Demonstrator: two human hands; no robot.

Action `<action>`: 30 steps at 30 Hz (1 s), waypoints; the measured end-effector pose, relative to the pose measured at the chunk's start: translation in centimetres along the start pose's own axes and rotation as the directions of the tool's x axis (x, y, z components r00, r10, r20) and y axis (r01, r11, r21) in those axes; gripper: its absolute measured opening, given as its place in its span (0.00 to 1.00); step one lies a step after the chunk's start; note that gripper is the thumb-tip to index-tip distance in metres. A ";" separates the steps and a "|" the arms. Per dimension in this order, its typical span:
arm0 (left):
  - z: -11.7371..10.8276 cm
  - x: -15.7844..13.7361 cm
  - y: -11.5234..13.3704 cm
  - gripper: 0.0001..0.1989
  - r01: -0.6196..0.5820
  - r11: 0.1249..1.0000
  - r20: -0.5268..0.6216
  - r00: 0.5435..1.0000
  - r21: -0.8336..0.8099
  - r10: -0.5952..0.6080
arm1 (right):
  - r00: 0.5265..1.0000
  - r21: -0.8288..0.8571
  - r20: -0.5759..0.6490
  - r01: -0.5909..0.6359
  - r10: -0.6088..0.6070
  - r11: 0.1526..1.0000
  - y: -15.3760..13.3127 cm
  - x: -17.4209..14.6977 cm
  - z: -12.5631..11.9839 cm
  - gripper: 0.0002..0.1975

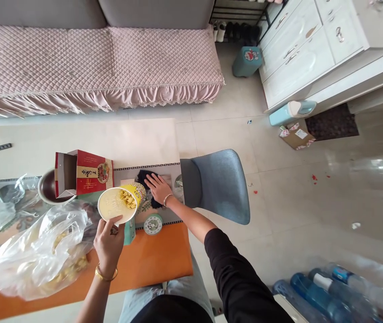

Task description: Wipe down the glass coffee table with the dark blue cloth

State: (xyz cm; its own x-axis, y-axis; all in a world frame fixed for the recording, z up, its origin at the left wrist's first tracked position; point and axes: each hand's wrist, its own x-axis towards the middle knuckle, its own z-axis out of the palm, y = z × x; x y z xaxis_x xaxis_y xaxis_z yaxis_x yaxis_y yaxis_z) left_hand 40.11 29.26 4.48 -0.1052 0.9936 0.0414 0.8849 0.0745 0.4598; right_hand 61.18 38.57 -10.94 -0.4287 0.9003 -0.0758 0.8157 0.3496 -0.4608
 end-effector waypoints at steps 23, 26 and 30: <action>-1.7 -0.5 -3.9 0.09 0.068 0.998 -0.031 0.997 -0.019 -0.068 | 0.821 -0.042 -0.294 -0.522 0.489 0.852 13.5 20.6 -4.5 0.31; -1.9 -0.7 -4.2 0.11 0.084 0.996 -0.050 0.995 -0.019 -0.085 | 0.833 -0.040 -0.286 -0.504 0.473 0.863 13.4 23.2 -4.2 0.31; -2.1 -0.7 -4.7 0.11 0.097 0.995 -0.073 0.992 -0.024 -0.098 | 0.876 -0.058 -0.250 -0.439 0.413 0.897 11.8 26.5 -3.2 0.31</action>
State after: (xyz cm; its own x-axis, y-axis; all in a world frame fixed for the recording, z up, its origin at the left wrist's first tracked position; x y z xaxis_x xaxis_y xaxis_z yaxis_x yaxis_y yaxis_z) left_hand 35.08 28.04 4.12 -0.2246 0.9725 0.0611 0.8595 0.1682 0.4827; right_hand 60.72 67.38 -15.53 0.0584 0.9977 -0.0357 0.9421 -0.0669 -0.3286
